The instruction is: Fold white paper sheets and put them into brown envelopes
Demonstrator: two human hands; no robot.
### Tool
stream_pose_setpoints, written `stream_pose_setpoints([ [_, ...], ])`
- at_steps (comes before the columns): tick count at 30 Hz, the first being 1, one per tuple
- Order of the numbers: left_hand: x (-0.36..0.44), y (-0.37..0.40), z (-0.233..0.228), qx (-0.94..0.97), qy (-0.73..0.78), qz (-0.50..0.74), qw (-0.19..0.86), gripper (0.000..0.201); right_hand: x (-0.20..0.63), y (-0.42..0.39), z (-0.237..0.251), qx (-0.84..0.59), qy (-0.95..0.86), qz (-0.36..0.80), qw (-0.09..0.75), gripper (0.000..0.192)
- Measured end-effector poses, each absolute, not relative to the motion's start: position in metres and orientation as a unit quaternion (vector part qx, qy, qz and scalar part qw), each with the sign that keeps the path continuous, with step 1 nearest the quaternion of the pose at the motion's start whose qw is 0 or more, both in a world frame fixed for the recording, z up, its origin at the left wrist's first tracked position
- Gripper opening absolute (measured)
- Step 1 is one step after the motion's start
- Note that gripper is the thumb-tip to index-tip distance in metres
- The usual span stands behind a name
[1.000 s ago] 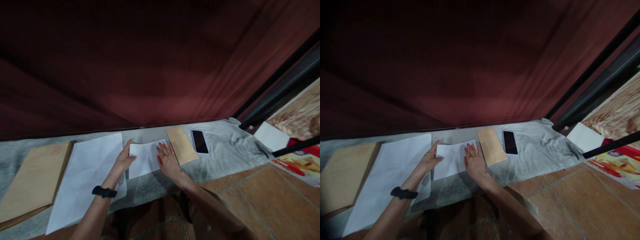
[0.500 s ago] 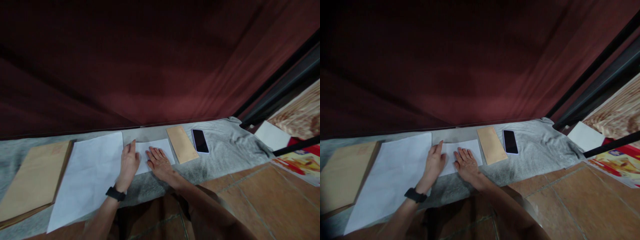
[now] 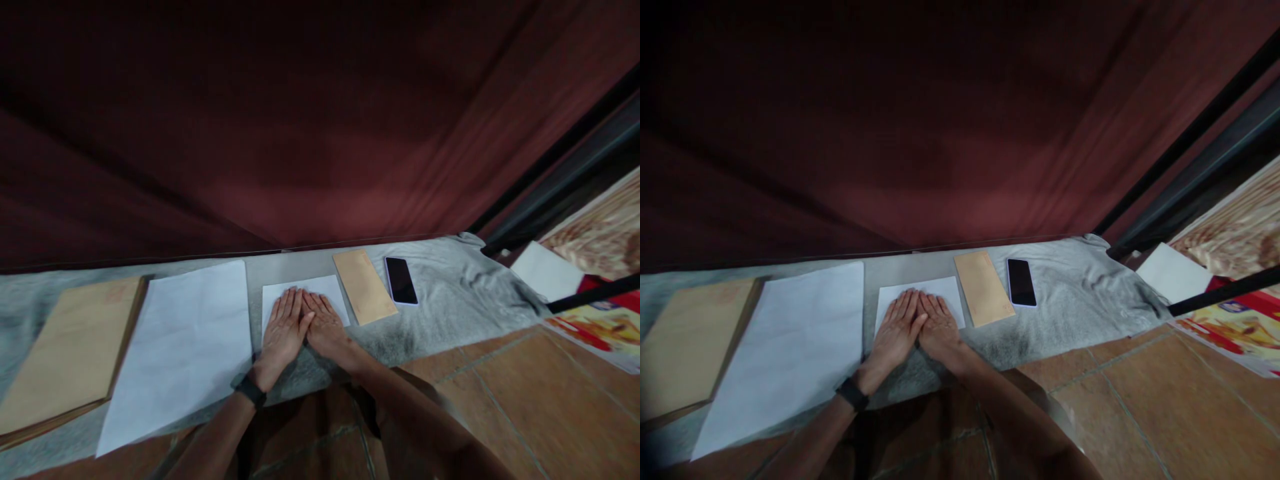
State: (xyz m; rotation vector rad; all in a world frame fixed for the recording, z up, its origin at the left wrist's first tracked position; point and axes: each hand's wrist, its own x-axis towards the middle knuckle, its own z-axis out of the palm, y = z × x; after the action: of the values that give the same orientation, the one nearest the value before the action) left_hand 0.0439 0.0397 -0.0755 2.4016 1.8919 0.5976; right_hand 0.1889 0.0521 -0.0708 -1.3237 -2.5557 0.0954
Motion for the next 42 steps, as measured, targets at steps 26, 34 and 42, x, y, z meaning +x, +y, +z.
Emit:
stream_pose_setpoints([
  [26,0.037,0.021,-0.057,0.771,0.623,0.129,-0.024,0.057,0.233,0.055,-0.076,-0.528,-0.834,0.020,0.162,0.054],
  [34,0.047,0.020,-0.049,0.800,0.594,0.080,-0.021,0.054,0.220,0.064,-0.066,-0.482,-0.854,0.086,0.177,0.054],
  [42,0.052,0.021,-0.050,0.807,0.588,0.049,-0.008,0.055,0.206,0.066,-0.067,-0.460,-0.874,0.073,0.139,0.052],
])
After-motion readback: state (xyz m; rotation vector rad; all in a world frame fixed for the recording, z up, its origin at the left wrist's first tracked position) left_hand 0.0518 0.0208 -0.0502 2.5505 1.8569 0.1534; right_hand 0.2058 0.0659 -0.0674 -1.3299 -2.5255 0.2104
